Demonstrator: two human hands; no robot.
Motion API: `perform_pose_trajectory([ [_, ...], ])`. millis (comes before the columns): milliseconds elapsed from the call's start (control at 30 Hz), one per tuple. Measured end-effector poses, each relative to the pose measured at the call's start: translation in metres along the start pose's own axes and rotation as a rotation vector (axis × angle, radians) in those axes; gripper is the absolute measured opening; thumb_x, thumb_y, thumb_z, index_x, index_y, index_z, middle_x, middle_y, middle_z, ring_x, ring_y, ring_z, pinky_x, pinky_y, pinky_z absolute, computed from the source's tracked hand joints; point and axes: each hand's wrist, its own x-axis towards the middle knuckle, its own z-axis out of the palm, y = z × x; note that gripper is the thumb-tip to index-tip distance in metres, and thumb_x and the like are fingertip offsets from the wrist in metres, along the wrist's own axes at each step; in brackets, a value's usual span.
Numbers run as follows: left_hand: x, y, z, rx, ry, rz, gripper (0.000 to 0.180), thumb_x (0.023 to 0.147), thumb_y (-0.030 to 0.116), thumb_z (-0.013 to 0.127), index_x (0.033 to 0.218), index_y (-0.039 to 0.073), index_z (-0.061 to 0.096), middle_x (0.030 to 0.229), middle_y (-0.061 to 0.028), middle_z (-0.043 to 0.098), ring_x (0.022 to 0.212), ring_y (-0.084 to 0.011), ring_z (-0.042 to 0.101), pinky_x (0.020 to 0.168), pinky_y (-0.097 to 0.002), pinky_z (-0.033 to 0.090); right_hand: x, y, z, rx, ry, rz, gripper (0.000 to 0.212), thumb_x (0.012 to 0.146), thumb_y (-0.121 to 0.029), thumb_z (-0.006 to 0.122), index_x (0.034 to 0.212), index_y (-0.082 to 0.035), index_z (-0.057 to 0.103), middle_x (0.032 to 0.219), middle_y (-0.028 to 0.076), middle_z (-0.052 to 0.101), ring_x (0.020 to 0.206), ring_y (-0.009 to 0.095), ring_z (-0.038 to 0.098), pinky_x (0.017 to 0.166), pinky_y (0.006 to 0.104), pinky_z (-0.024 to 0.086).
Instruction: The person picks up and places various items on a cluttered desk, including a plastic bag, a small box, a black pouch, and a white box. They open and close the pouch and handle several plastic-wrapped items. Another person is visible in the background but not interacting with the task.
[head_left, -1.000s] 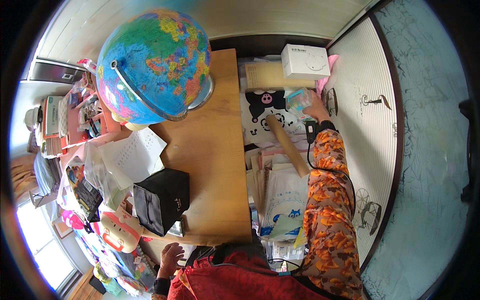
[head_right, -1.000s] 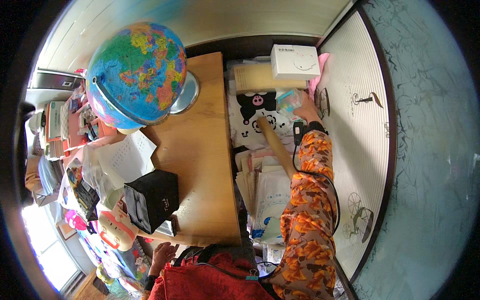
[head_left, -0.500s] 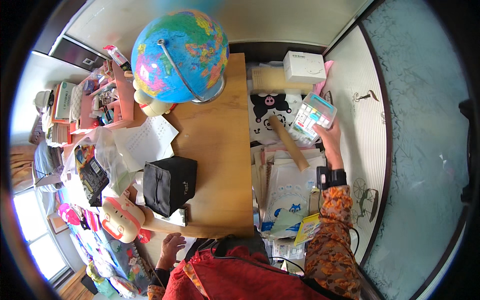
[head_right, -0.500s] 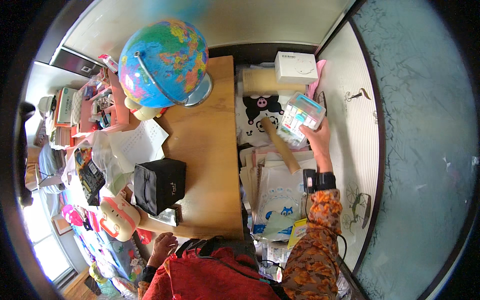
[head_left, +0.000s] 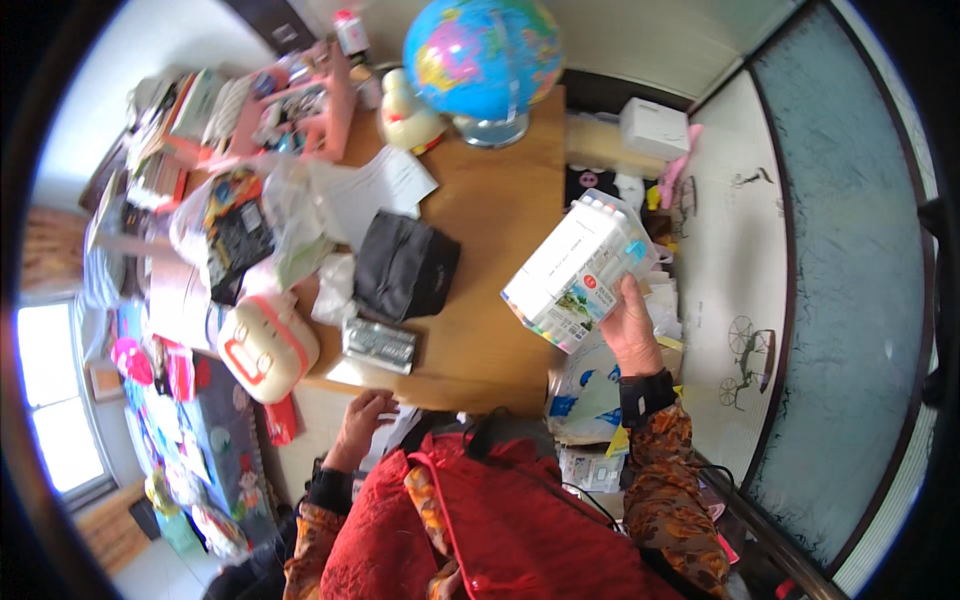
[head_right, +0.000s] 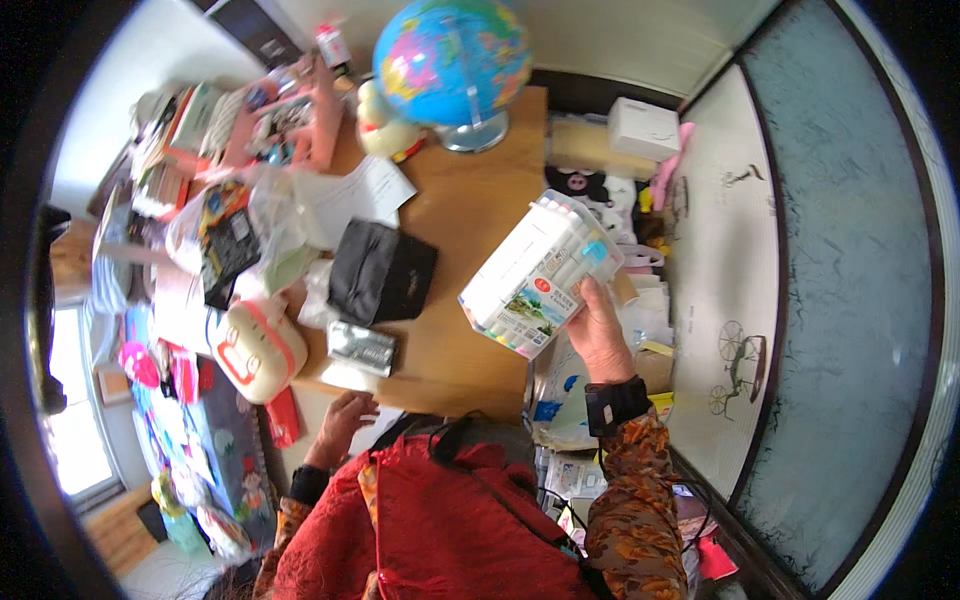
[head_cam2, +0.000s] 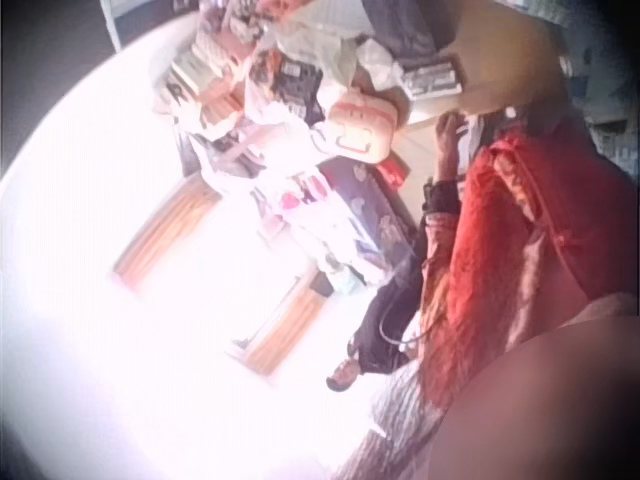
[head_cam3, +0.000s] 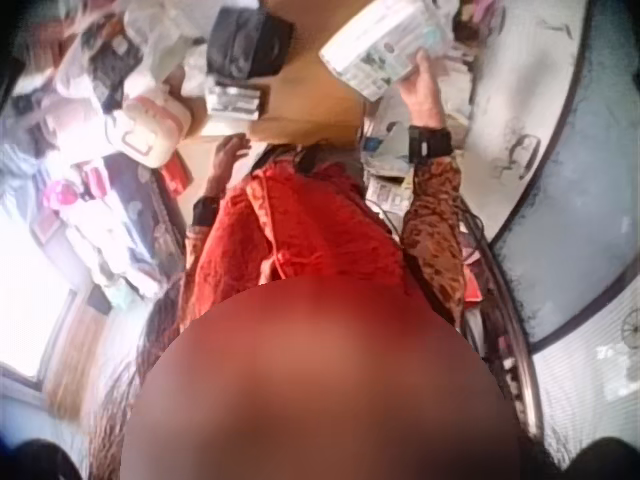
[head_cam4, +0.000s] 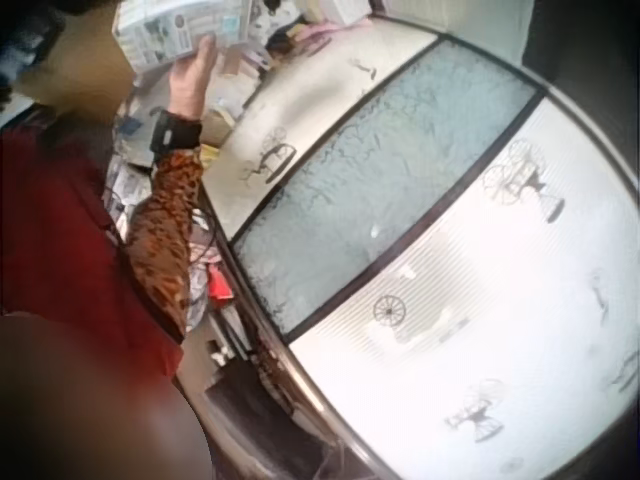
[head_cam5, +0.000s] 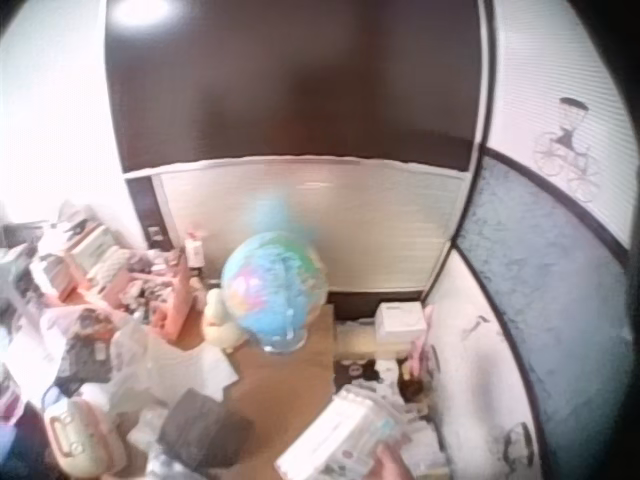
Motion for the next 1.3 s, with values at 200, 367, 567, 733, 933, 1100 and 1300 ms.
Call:
perform_pose_trajectory([
  [200,-0.011,-0.008,-0.015,-0.071,-0.055,0.119,0.032,0.097,0.023,0.054,0.121,0.002,0.055,0.108,-0.0082,0.064,0.099,-0.0175,0.063,0.085,-0.0301,0.051,-0.040,0.037,0.072,-0.438,-0.327,0.198,0.068,0.068,-0.015,0.085,0.128,-0.005,0.054,0.115,0.005,0.063,0.106,0.017,0.060,0.092,0.0350,0.051],
  [367,-0.020,-0.009,-0.022,-0.099,-0.085,0.119,0.038,0.093,0.019,0.058,0.126,0.003,0.053,0.114,-0.0101,0.062,0.104,-0.0193,0.062,0.088,-0.0330,0.051,-0.050,0.123,0.140,-0.887,-0.712,-0.116,0.074,0.065,-0.017,0.088,0.128,-0.006,0.050,0.120,0.011,0.060,0.112,0.024,0.058,0.097,0.0375,0.045],
  [567,-0.031,-0.005,-0.028,-0.288,-0.066,0.368,0.060,0.085,0.004,0.064,0.139,0.003,0.039,0.130,-0.0106,0.055,0.122,-0.0245,0.053,0.096,-0.0400,0.050,-0.041,0.202,0.189,-0.994,-0.730,-0.538,0.080,0.065,-0.025,0.086,0.128,-0.001,0.044,0.123,0.022,0.054,0.117,0.040,0.054,0.101,0.0443,0.044],
  [733,-0.007,0.032,-0.032,-0.393,0.048,0.621,0.067,0.082,0.009,0.065,0.141,0.002,0.035,0.137,-0.0099,0.046,0.123,-0.0207,0.048,0.105,-0.0342,0.039,-0.019,0.250,0.208,-0.948,-0.704,-0.777,0.091,0.067,-0.021,0.084,0.139,0.002,0.032,0.136,0.028,0.042,0.127,0.046,0.042,0.110,0.0491,0.034],
  [933,-0.010,0.081,-0.025,-0.264,0.085,0.684,0.092,0.080,0.028,0.072,0.152,0.011,0.018,0.142,-0.0110,0.043,0.127,-0.0259,0.047,0.097,-0.0398,0.048,0.011,0.231,0.181,-1.002,-0.933,-0.531,0.076,0.082,0.001,0.058,0.148,0.000,0.022,0.147,0.025,0.033,0.138,0.040,0.034,0.113,0.0418,0.031],
  [1100,0.012,0.090,-0.032,-0.058,0.077,0.529,0.080,0.090,0.026,0.065,0.152,0.007,0.018,0.144,-0.0113,0.040,0.127,-0.0224,0.046,0.096,-0.0345,0.046,0.015,0.215,0.161,-0.953,-1.072,-0.410,0.076,0.081,0.007,0.052,0.150,-0.003,0.024,0.151,0.021,0.032,0.142,0.032,0.030,0.116,0.0378,0.028],
  [1300,0.044,0.084,-0.034,-0.014,0.035,0.608,0.073,0.093,0.013,0.059,0.150,0.000,0.016,0.147,-0.0167,0.036,0.131,-0.0259,0.042,0.104,-0.0371,0.039,0.015,0.176,0.090,-0.762,-1.179,0.317,0.059,0.090,0.004,0.051,0.146,-0.003,0.035,0.140,0.020,0.049,0.127,0.029,0.050,0.107,0.0396,0.041],
])
